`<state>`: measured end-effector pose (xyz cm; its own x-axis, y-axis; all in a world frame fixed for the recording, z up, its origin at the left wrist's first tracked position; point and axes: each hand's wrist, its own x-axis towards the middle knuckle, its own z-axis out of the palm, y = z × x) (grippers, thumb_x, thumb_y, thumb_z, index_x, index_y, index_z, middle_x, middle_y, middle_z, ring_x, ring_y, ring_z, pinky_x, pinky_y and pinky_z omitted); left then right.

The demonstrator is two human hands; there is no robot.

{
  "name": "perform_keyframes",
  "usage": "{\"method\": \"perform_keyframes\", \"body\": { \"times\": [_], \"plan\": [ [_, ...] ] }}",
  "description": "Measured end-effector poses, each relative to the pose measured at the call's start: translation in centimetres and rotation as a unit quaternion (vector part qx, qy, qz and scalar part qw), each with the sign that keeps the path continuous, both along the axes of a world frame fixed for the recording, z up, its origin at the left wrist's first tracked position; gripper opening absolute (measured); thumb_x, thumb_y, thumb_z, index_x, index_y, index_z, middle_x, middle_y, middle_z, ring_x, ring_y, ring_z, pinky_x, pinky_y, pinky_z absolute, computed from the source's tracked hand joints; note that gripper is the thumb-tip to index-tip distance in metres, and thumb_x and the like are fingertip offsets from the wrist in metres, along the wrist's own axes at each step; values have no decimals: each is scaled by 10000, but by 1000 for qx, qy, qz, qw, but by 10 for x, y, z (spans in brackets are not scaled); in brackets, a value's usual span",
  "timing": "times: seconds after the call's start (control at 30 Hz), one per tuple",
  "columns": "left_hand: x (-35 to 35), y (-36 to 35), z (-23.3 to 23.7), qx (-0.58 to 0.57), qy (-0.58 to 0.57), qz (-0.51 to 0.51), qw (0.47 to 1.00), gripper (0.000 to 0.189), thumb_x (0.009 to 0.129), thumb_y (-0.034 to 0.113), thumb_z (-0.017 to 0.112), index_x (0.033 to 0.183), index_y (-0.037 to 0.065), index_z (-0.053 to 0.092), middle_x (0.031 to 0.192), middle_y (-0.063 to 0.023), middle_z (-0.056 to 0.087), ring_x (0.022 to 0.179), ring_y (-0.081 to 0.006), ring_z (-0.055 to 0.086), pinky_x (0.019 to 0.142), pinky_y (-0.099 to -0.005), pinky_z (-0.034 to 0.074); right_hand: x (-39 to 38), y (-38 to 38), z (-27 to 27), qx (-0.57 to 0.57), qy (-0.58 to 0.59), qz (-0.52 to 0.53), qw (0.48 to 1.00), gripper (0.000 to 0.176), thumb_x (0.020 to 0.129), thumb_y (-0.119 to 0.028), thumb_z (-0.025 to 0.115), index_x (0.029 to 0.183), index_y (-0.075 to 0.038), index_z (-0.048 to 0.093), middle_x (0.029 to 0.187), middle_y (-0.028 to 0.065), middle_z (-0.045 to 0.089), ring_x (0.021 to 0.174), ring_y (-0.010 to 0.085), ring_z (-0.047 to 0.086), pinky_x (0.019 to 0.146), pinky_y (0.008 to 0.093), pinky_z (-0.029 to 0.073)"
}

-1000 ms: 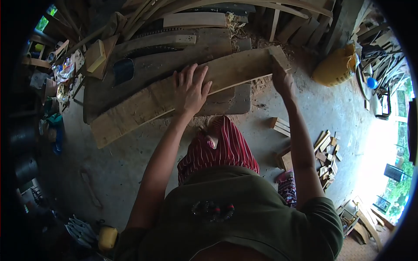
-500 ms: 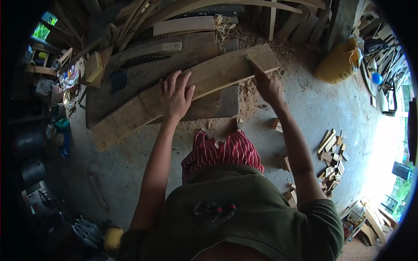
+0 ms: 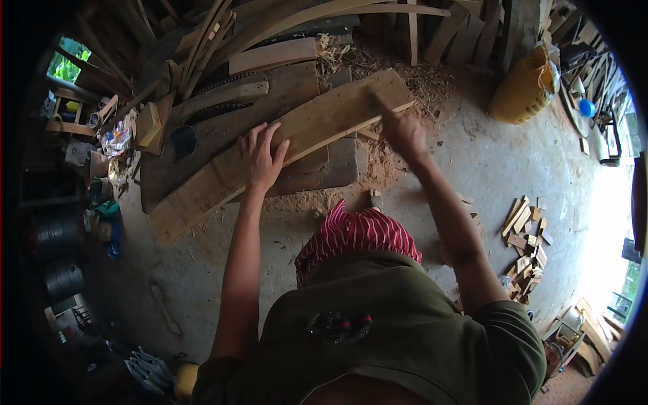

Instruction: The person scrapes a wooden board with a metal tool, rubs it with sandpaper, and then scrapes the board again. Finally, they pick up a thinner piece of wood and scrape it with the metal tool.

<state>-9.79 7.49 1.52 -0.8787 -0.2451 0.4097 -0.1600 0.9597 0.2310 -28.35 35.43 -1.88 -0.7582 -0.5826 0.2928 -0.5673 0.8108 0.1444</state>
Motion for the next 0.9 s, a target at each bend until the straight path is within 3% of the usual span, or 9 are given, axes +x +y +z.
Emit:
{"method": "perform_keyframes", "body": {
  "times": [0.03, 0.07, 0.13, 0.17, 0.27, 0.33, 0.4, 0.8, 0.9],
  "plan": [
    [-2, -1, 2, 6, -10, 14, 1000, 382, 976, 413, 555, 1295, 206, 584, 1229, -89, 547, 1090, -353, 528, 972, -541, 409, 14, -8, 2, -30, -106, 38, 993, 662, 932, -220, 525, 1551, -306, 308, 555, 85, 619, 417, 147, 574, 374, 401, 484],
    [-7, -2, 3, 2, -10, 11, 1000, 382, 976, 413, 555, 1295, 206, 584, 1229, -89, 547, 1090, -353, 528, 972, -541, 409, 16, -6, -5, -149, 18, 168, 974, 668, 931, -217, 522, 1556, -292, 298, 565, 87, 631, 415, 139, 583, 358, 400, 480],
    [-19, -3, 1, 19, -36, 63, 997, 354, 981, 418, 552, 1252, 195, 605, 1132, -93, 556, 1009, -345, 528, 872, -507, 446, 1, 0, 15, 0, -82, 30, 996, 636, 950, -218, 486, 1553, -294, 302, 557, 63, 624, 415, 134, 580, 326, 374, 454],
    [-21, -5, -3, 16, -37, 57, 998, 354, 981, 418, 552, 1252, 195, 605, 1132, -93, 556, 1009, -345, 528, 872, -507, 446, -22, 13, 8, -147, -123, 70, 979, 634, 962, -221, 467, 1563, -287, 276, 508, 3, 564, 374, 86, 492, 286, 303, 389],
    [-27, -6, -20, 6, -9, 63, 998, 334, 988, 415, 548, 1227, 193, 621, 1094, -91, 540, 980, -333, 523, 827, -483, 461, -6, -11, 11, 54, -51, -56, 996, 635, 966, -208, 459, 1565, -292, 268, 480, -40, 508, 360, 57, 418, 284, 268, 357],
    [-28, -5, -20, -37, -6, 94, 995, 323, 991, 405, 547, 1206, 180, 635, 1096, -87, 529, 981, -337, 521, 834, -472, 460, 25, -27, -7, 85, 16, 7, 996, 576, 985, -215, 447, 1545, -284, 329, 506, -2, 535, 385, 71, 448, 306, 312, 392],
    [-26, -3, -18, -37, -18, 92, 995, 324, 1001, 401, 532, 1197, 169, 644, 1112, -90, 523, 983, -336, 520, 833, -473, 459, 48, -24, 30, -61, -230, 69, 969, 537, 988, -217, 443, 1517, -295, 387, 528, 38, 559, 401, 124, 511, 344, 352, 440],
    [-27, -5, -26, 25, -3, 62, 998, 346, 1012, 396, 514, 1219, 157, 653, 1155, -101, 528, 1045, -323, 541, 901, -478, 428, 21, 25, 9, -251, -147, -21, 957, 478, 1011, -231, 446, 1475, -343, 442, 537, 41, 560, 356, 164, 489, 318, 346, 394],
    [-27, -9, -27, 31, -9, 72, 997, 354, 1012, 401, 513, 1229, 160, 653, 1167, -97, 526, 1055, -316, 546, 935, -489, 398, 27, 17, 38, -129, -215, -87, 964, 455, 1061, -273, 399, 1516, -279, 392, 573, 11, 556, 370, 95, 431, 312, 308, 344]
  ]
}}
